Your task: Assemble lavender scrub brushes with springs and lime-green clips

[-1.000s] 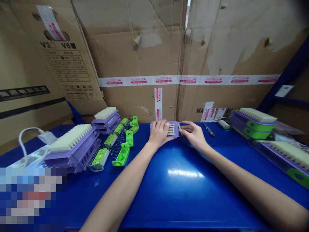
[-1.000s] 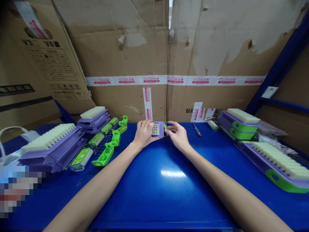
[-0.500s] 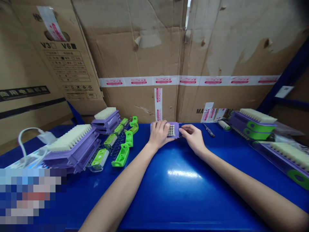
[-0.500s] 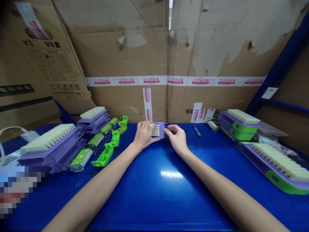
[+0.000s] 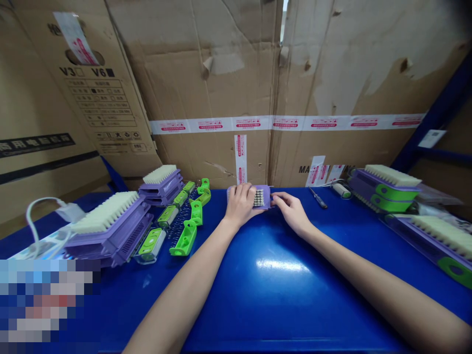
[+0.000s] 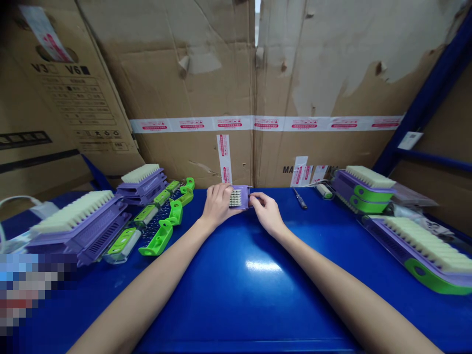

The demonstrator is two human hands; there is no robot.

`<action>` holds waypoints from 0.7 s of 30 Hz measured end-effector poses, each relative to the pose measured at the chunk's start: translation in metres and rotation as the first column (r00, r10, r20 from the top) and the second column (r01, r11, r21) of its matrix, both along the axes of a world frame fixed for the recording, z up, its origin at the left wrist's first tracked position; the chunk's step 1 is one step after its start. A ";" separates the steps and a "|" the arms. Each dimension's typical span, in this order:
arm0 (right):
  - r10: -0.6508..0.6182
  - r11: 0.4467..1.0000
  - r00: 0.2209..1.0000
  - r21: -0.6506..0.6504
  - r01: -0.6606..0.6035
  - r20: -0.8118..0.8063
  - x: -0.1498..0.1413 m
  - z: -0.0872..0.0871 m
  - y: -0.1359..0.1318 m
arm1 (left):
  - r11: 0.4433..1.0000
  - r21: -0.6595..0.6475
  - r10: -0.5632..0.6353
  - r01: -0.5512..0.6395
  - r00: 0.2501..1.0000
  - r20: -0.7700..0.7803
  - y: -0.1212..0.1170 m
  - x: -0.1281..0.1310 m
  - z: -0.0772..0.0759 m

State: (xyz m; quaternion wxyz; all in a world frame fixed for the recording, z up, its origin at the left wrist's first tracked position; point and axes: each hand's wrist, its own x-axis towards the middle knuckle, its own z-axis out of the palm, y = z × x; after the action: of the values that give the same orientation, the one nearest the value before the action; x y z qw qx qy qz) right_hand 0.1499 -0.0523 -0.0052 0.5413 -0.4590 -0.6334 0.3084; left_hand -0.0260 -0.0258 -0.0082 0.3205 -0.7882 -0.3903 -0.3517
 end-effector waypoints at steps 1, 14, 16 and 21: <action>-0.018 1.000 1.000 0.005 0.018 0.003 0.001 0.002 0.000 | 1.000 0.004 0.000 0.000 1.000 0.003 0.000 0.000 0.000; -0.682 0.731 0.565 0.406 0.548 0.465 0.097 0.018 0.030 | 0.999 0.037 -0.008 0.008 1.000 -0.001 0.004 -0.007 -0.001; -0.686 0.704 0.411 0.407 0.582 0.600 0.118 0.013 0.032 | 0.999 0.041 -0.026 0.027 0.999 -0.032 0.003 -0.005 0.000; -0.578 0.670 0.225 0.297 0.681 0.785 0.145 0.000 0.031 | 0.997 0.001 -0.079 0.079 0.987 -0.141 0.001 -0.002 0.000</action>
State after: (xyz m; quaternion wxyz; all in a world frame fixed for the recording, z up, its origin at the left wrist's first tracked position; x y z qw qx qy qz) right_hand 0.2953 -0.0211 -0.0054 0.2214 -0.7893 -0.5497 -0.1606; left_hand -0.0276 -0.0245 -0.0080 0.3356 -0.8249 -0.3341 -0.3088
